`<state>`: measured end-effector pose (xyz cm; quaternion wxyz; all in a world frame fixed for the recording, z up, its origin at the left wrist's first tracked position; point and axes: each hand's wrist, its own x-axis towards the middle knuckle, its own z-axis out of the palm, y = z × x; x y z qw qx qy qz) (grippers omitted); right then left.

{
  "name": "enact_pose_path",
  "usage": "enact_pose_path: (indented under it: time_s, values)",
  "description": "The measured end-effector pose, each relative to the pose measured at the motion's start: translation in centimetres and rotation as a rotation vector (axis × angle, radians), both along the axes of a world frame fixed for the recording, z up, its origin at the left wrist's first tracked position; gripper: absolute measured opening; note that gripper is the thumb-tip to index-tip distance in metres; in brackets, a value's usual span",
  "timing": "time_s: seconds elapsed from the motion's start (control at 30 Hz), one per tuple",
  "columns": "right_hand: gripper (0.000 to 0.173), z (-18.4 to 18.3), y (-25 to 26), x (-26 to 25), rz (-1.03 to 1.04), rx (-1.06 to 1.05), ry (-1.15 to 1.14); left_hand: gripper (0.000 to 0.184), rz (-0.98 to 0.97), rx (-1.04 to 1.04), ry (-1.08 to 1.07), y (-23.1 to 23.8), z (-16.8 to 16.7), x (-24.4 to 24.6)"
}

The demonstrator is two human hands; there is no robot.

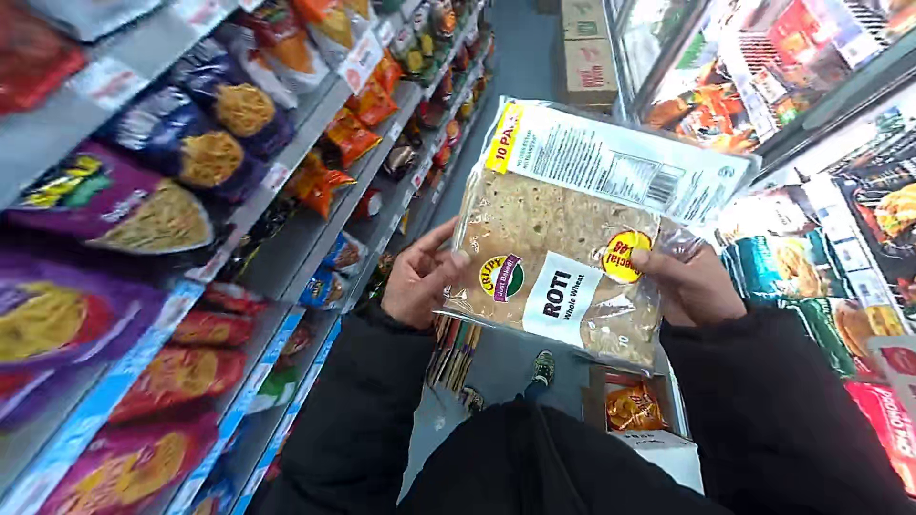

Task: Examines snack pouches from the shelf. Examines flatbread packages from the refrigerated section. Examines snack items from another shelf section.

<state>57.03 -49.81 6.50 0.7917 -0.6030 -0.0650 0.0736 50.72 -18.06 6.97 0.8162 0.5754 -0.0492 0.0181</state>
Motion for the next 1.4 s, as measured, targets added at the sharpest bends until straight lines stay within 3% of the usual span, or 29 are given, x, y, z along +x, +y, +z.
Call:
enact_pose_path:
  time_s: [0.23, 0.47, 0.73, 0.87, 1.07, 1.4]
  values:
    - [0.04, 4.6, 6.4, -2.1, 0.094, -0.142, -0.144, 0.052, 0.266, -0.036, -0.122, 3.5, 1.4, -7.8]
    - [0.031, 5.6, 10.1, -3.3, 0.204, -0.121, -0.252, 0.051, 0.364, -0.079, -0.19, 5.8, 1.6, -11.3]
    - [0.031, 6.3, 11.5, -4.1, 0.267, -0.088, -0.317, 0.051, 0.402, -0.123, -0.209, 6.4, 1.5, -12.8]
    - [0.016, 6.5, 11.6, -4.3, 0.281, -0.097, -0.308, 0.051, 0.416, -0.135, -0.196, 6.6, 1.4, -13.2]
    - [0.008, 6.1, 11.8, -4.5, 0.309, -0.085, -0.279, 0.05, 0.424, -0.136, -0.181, 6.7, 0.9, -13.8]
    - [0.007, 6.1, 11.5, -4.9, 0.319, -0.066, -0.256, 0.052, 0.41, -0.157, -0.162, 6.4, 0.8, -14.2]
